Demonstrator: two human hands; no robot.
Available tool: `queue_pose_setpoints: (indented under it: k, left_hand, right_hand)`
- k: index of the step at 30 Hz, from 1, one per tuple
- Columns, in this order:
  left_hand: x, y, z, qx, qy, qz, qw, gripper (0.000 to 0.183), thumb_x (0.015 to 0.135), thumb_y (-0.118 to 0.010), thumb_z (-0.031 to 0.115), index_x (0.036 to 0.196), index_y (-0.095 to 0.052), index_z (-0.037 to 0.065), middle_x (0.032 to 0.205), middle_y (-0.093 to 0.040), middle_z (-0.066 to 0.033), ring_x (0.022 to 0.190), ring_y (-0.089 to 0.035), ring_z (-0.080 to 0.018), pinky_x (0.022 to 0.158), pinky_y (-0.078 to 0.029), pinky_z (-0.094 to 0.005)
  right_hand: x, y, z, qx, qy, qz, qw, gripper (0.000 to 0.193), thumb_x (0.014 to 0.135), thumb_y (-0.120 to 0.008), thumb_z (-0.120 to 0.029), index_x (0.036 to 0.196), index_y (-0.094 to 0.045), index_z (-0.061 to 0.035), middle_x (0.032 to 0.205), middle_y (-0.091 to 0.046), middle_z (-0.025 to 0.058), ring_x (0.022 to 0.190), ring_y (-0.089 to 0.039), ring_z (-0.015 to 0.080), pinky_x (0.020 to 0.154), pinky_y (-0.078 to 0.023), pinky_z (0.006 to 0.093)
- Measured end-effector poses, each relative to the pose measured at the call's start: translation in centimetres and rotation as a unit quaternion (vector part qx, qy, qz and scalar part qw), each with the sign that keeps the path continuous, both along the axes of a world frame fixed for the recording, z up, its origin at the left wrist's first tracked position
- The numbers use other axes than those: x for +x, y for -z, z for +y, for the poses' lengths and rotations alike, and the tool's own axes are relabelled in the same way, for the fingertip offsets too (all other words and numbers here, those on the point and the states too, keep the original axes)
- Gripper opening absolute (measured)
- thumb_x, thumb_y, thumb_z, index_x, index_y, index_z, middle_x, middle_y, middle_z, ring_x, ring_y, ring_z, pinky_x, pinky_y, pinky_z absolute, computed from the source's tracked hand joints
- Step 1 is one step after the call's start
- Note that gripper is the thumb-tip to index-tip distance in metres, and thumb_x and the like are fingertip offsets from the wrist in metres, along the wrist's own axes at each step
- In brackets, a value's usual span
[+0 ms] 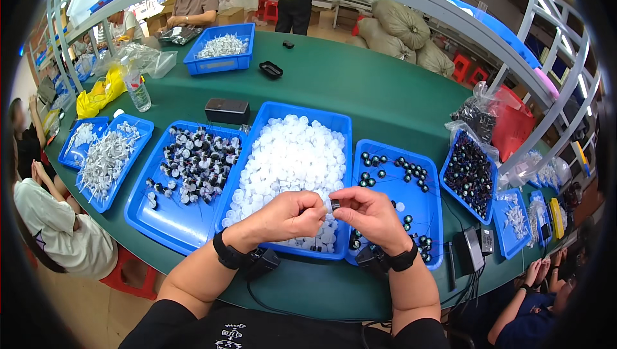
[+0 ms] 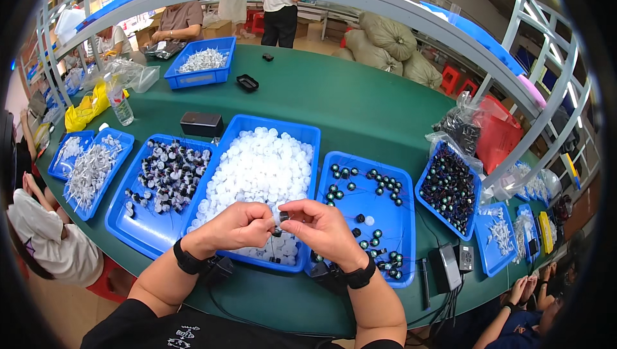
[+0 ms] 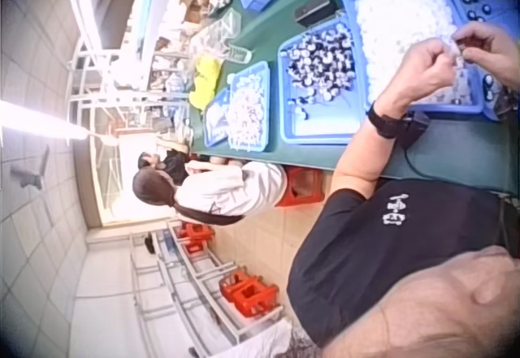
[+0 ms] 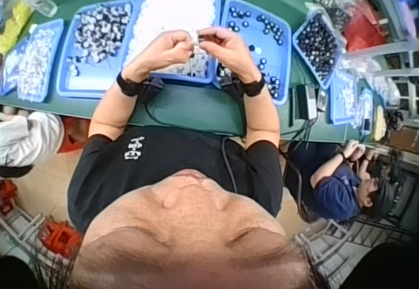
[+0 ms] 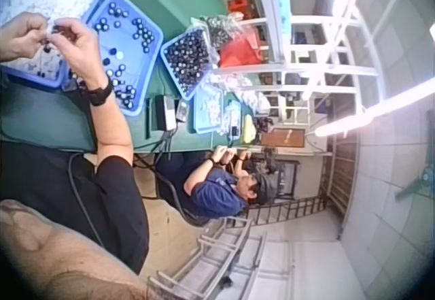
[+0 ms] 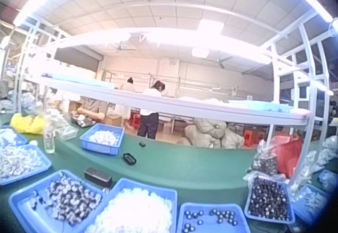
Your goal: The person repeatedly picks small white plastic caps and dark spherical components from blue trays, joins them by hand, and places the assembled units into a tray. The workspace is a green table with multiple trays of parts and other workers visible in the background.
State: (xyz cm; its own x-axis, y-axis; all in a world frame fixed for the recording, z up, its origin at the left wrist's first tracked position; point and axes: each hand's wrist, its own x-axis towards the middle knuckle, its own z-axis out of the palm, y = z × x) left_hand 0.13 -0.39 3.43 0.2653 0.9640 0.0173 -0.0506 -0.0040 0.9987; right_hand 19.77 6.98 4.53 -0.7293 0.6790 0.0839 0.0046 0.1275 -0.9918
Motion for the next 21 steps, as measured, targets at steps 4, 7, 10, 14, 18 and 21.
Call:
queue_pose_setpoints:
  k: [4, 7, 10, 14, 18, 21]
  left_hand:
    - [-0.09, 0.14, -0.04, 0.008, 0.008, 0.007, 1.0, 0.02, 0.089, -0.05, 0.011, 0.07, -0.049, 0.006, 0.066, -0.051, 0.004, 0.06, -0.045, -0.0031, 0.053, -0.038, -0.0214]
    - [0.13, -0.2, -0.02, 0.004, 0.002, 0.016, 1.0, 0.016, 0.088, -0.049, 0.01, 0.074, -0.054, 0.005, 0.067, -0.051, 0.0042, 0.06, -0.045, -0.003, 0.053, -0.038, -0.0212]
    - [-0.04, 0.07, -0.06, -0.024, 0.01, -0.009, 1.0, 0.015, 0.088, -0.049, 0.009, 0.076, -0.057, 0.004, 0.067, -0.052, 0.0043, 0.06, -0.045, -0.0029, 0.053, -0.038, -0.021]
    - [-0.09, 0.07, -0.15, 0.01, 0.012, 0.009, 1.0, 0.016, 0.088, -0.049, 0.009, 0.074, -0.055, 0.005, 0.067, -0.052, 0.0043, 0.06, -0.045, -0.003, 0.052, -0.038, -0.0209]
    - [-0.13, 0.49, 0.14, 0.043, -0.004, 0.028, 0.999, 0.016, 0.088, -0.048, 0.009, 0.073, -0.053, 0.005, 0.066, -0.051, 0.0044, 0.059, -0.045, -0.0031, 0.052, -0.037, -0.021]
    - [0.14, 0.49, 0.09, 0.043, -0.01, 0.015, 0.999, 0.016, 0.088, -0.048, 0.009, 0.073, -0.053, 0.005, 0.065, -0.051, 0.004, 0.06, -0.045, -0.0032, 0.052, -0.038, -0.0213]
  right_hand:
    - [0.09, 0.21, 0.1, 0.055, -0.011, -0.003, 0.998, 0.028, 0.082, -0.071, -0.003, 0.109, -0.063, 0.0005, 0.088, -0.061, 0.001, 0.079, -0.057, 0.0057, 0.07, -0.049, 0.0201]
    - [0.05, 0.35, 0.02, 0.083, -0.01, -0.011, 0.996, 0.029, 0.08, -0.073, -0.005, 0.108, -0.064, -0.0006, 0.086, -0.061, 0.0024, 0.077, -0.056, 0.0059, 0.068, -0.05, 0.0211]
    - [0.15, 0.2, 0.04, 0.067, -0.017, -0.021, 0.997, 0.03, 0.079, -0.075, -0.005, 0.107, -0.065, -0.0014, 0.084, -0.061, 0.0023, 0.075, -0.055, 0.0061, 0.068, -0.05, 0.0215]
    - [0.1, 0.12, -0.03, 0.105, -0.012, -0.014, 0.994, 0.031, 0.079, -0.075, -0.004, 0.107, -0.065, -0.0006, 0.083, -0.06, 0.0003, 0.075, -0.055, 0.0054, 0.067, -0.048, 0.0205]
    - [0.29, -0.22, -0.1, 0.079, 0.011, -0.022, 0.997, 0.032, 0.078, -0.075, -0.002, 0.108, -0.065, 0.0007, 0.085, -0.063, 0.0007, 0.076, -0.058, 0.0056, 0.068, -0.049, 0.0205]
    - [0.38, -0.19, -0.07, 0.1, 0.015, -0.037, 0.994, 0.03, 0.078, -0.074, -0.002, 0.107, -0.066, 0.0013, 0.089, -0.067, 0.0042, 0.078, -0.062, 0.0075, 0.07, -0.051, 0.0214]
